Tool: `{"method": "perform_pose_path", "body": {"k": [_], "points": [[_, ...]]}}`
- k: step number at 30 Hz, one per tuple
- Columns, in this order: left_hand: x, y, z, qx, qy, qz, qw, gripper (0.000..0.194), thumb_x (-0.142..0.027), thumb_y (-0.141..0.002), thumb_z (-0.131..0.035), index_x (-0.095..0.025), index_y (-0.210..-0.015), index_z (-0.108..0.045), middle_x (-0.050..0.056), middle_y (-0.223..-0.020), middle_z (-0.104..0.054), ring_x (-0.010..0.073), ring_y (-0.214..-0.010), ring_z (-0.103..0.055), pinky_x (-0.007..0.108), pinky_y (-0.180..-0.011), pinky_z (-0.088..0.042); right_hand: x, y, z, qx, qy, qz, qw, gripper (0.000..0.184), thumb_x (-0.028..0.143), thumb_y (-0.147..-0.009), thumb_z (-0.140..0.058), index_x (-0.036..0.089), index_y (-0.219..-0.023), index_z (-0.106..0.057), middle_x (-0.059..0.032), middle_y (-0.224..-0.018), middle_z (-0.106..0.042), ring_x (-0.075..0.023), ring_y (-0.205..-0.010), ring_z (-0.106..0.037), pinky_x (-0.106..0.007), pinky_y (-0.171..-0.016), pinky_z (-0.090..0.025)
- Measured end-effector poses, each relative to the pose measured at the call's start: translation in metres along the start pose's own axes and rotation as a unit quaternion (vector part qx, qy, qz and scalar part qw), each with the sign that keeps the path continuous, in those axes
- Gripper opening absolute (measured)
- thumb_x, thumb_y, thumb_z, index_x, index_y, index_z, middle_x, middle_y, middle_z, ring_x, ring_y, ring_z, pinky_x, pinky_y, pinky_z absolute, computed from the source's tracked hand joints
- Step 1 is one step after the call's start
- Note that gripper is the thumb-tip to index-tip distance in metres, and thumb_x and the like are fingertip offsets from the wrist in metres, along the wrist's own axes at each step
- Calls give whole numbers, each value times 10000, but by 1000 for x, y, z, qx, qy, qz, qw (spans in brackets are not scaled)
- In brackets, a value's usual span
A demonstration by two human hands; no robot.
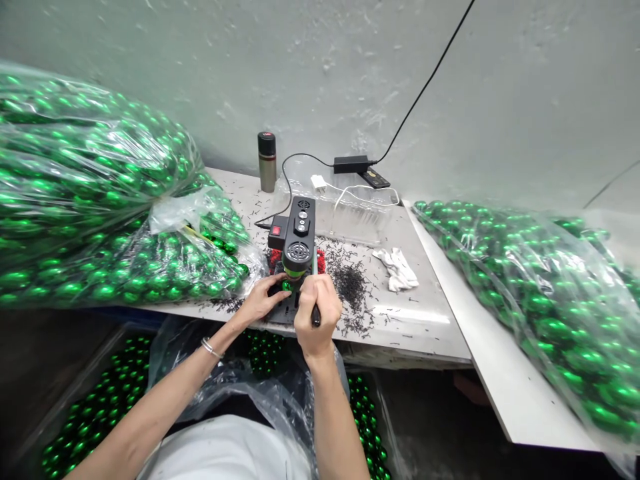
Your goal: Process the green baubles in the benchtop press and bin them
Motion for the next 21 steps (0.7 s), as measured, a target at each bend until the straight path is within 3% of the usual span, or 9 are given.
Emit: {"method": "perform_pose_path", "body": {"k": [8,13,21], "points": [[-6,14,-6,0,-67,-58,996,344,-321,-859,-715,-222,-1185,-674,89,-1194,-725,263,-1138,-644,505,-1123,-334,1,0,1,0,-1,1,1000,325,140,-966,-432,208,-649,-452,12,-698,-507,-122,-669,-519,-279,-625,-404],[-1,15,-7,-1,-66,-50,997,345,-365,-862,-708,-225,-1176,-686,88,-1122,-745,260,-1064,-659,499,-1070,-379,-3,9,2,9,3,2,1000,301,123,-960,-428,206,-673,-467,9,-720,-522,-124,-685,-530,-276,-627,-407],[-2,12,-7,3,-55,-49,997,336,-378,-846,-719,-236,-1151,-709,86,-1096,-749,272,-1050,-655,485,-1030,-411,-41,47,-9,-16,28,82,996,296,190,-974,-380,216,-685,-443,5,-735,-513,-131,-645,-508,-310,-637,-430]]}}
Point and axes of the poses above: each hand's wrist, its own y-axis away from the middle knuckle, its own z-axis out of the back of the hand, x = y × z, the point moved 1 cm from there along -y, towards the middle knuckle
